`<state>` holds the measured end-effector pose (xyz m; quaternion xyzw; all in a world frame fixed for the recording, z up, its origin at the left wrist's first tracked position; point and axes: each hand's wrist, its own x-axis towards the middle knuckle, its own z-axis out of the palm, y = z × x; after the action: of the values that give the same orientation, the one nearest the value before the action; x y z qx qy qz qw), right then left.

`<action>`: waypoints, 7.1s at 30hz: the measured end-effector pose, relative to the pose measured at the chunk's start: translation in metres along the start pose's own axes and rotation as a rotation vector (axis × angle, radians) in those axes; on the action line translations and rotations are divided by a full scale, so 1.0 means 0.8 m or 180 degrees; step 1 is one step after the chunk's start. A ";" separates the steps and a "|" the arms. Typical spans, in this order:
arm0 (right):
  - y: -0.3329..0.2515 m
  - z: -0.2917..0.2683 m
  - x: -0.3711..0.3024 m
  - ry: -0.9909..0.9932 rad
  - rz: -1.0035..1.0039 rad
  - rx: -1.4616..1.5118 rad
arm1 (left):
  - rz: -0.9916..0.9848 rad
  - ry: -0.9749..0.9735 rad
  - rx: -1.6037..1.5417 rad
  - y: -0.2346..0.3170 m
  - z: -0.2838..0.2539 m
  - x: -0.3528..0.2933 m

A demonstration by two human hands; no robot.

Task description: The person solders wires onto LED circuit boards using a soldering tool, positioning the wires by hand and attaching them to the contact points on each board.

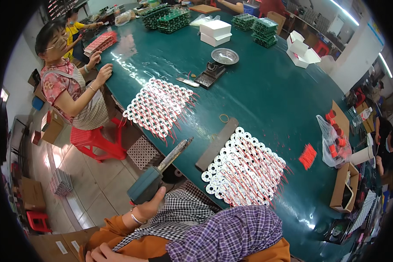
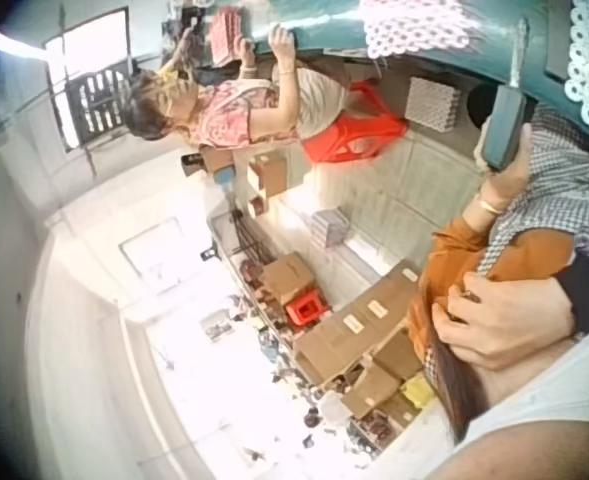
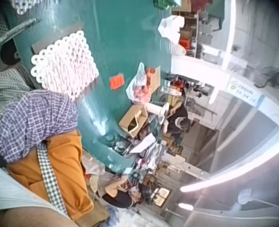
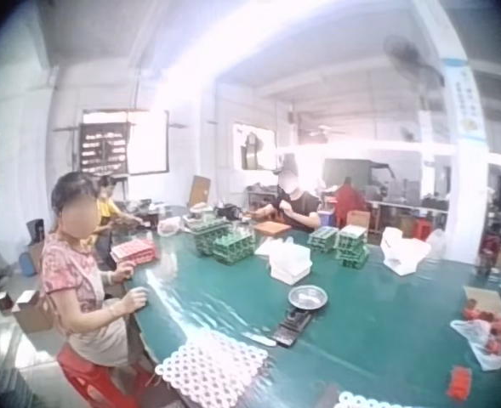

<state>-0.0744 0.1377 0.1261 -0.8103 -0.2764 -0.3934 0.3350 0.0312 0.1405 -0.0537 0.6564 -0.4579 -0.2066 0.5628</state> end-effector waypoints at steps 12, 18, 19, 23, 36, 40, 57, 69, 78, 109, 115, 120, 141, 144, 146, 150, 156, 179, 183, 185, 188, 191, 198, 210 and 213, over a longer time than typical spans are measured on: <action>0.020 -0.004 0.041 0.1053 0.0542 0.0761 | -0.0040 -0.0424 -0.0348 -0.011 0.015 0.034; 0.068 -0.049 0.043 0.0812 0.1078 0.0683 | -0.0572 -0.0115 -0.1038 0.004 0.033 0.088; 0.075 -0.055 0.037 0.0819 0.1103 0.0678 | -0.0589 -0.0132 -0.1048 0.004 0.030 0.094; 0.113 -0.111 0.017 0.0357 0.1536 0.0853 | -0.1207 -0.0312 -0.0711 0.013 0.005 0.112; 0.298 -0.279 -0.117 -0.1242 0.2553 0.1347 | -0.0765 -0.0366 -0.0303 -0.013 -0.041 0.147; 0.453 -0.307 -0.152 0.0065 0.3001 -0.1229 | -0.0915 0.0213 -0.0506 -0.007 -0.033 0.144; 0.566 -0.307 -0.184 -0.1243 0.2382 -0.2310 | -0.0745 0.0390 -0.0769 -0.021 -0.017 0.112; 0.263 -0.260 -0.160 0.0782 0.3648 -0.0424 | -0.1316 -0.0057 -0.1845 0.043 -0.038 0.094; 0.108 -0.175 -0.200 0.3137 0.4151 0.0965 | -0.1407 -0.0294 -0.1835 0.064 0.035 0.080; 0.029 -0.106 -0.228 0.1536 0.3980 -0.1478 | -0.0760 -0.1427 -0.0725 0.055 0.048 0.022; 0.039 -0.103 -0.255 0.1578 0.4352 -0.2221 | -0.0527 -0.1328 -0.0301 0.049 0.010 0.005; 0.053 -0.095 -0.267 0.1664 0.4529 -0.2258 | -0.0368 -0.1199 0.0336 0.035 -0.005 -0.008; 0.063 -0.102 -0.268 0.1317 0.4798 -0.2286 | 0.0065 -0.1458 0.0521 0.044 0.006 0.004; 0.064 -0.103 -0.268 0.1260 0.4815 -0.2310 | 0.0119 -0.1490 0.0534 0.047 0.005 0.005; 0.064 -0.103 -0.268 0.1265 0.4828 -0.2299 | 0.0013 -0.1513 0.0536 0.050 0.004 0.007; 0.065 -0.103 -0.269 0.1237 0.4829 -0.2298 | 0.0261 -0.1442 0.0531 0.048 0.004 0.010; 0.065 -0.107 -0.267 0.1235 0.4868 -0.2230 | 0.0059 -0.1293 0.0531 0.020 -0.019 -0.022; -0.025 -0.372 -0.503 0.0968 0.4856 -0.4639 | -0.0509 -0.0795 -0.0044 -0.005 -0.013 -0.042; -0.018 -0.372 -0.512 0.0723 0.4548 -0.4734 | -0.0559 -0.0606 -0.0153 -0.004 -0.011 -0.044; -0.019 -0.373 -0.514 0.0767 0.4488 -0.4709 | -0.0558 -0.0678 0.0003 -0.005 -0.014 -0.046; -0.032 -0.376 -0.515 0.0785 0.4437 -0.4836 | -0.0478 -0.0877 0.0258 0.000 -0.020 -0.045; -0.034 -0.374 -0.517 0.0883 0.4503 -0.4858 | -0.0658 -0.0998 0.0457 0.006 -0.021 -0.043; 0.005 -0.287 -0.327 0.1282 0.4112 -0.3746 | -0.0515 -0.1076 0.0421 0.015 -0.025 -0.039; 0.051 -0.105 -0.266 0.1046 0.3730 -0.2546 | -0.0927 -0.0941 0.0236 0.036 -0.024 -0.030; 0.050 -0.098 -0.271 0.1005 0.3777 -0.2594 | -0.0818 -0.1128 0.0395 0.034 -0.025 -0.030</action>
<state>-0.1980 0.0130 -0.0286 -0.8175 0.4281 -0.3294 0.1997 0.0253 0.1731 -0.0284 0.6962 -0.4740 -0.3601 0.4012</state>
